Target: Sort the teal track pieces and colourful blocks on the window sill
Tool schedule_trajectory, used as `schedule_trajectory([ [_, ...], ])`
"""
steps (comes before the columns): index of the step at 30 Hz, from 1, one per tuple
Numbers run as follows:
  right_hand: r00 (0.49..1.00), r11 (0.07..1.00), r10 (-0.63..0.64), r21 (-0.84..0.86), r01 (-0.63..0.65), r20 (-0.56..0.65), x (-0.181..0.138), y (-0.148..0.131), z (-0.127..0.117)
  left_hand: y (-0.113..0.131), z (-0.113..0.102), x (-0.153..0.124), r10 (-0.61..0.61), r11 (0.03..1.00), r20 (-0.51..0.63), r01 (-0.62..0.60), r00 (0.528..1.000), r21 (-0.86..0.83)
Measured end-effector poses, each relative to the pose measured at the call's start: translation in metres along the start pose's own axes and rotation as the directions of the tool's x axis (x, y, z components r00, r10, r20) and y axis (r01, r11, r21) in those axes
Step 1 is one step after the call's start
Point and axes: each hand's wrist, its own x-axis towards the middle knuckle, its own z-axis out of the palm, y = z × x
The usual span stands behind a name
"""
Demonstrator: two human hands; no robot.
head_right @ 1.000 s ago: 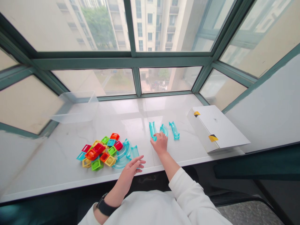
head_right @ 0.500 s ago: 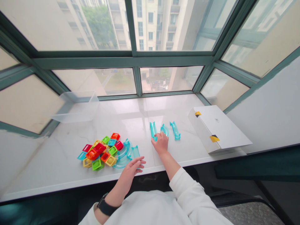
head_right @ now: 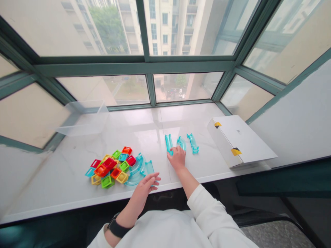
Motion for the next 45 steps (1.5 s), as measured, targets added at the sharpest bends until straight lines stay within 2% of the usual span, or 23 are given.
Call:
schedule_trajectory([
  [11, 0.998, 1.0, 0.02, 0.008, -0.02, 0.052, -0.0033, 0.0005, -0.0021, 0.0025, 0.0018, -0.0021, -0.008, 1.0, 0.001, 0.008, 1.0, -0.007],
  [28, 0.999, 0.995, -0.025, 0.096, 0.023, 0.024, 0.0, 0.0055, 0.006, -0.0035, -0.0005, 0.0015, -0.026, 0.999, 0.002, 0.026, 1.0, -0.02],
  [45, 0.999, 0.996, -0.033, 0.081, 0.03, 0.037, -0.0003, 0.0071, 0.0077, -0.0036, -0.0027, 0.0025, -0.023, 0.999, 0.003, 0.023, 1.0, -0.024],
])
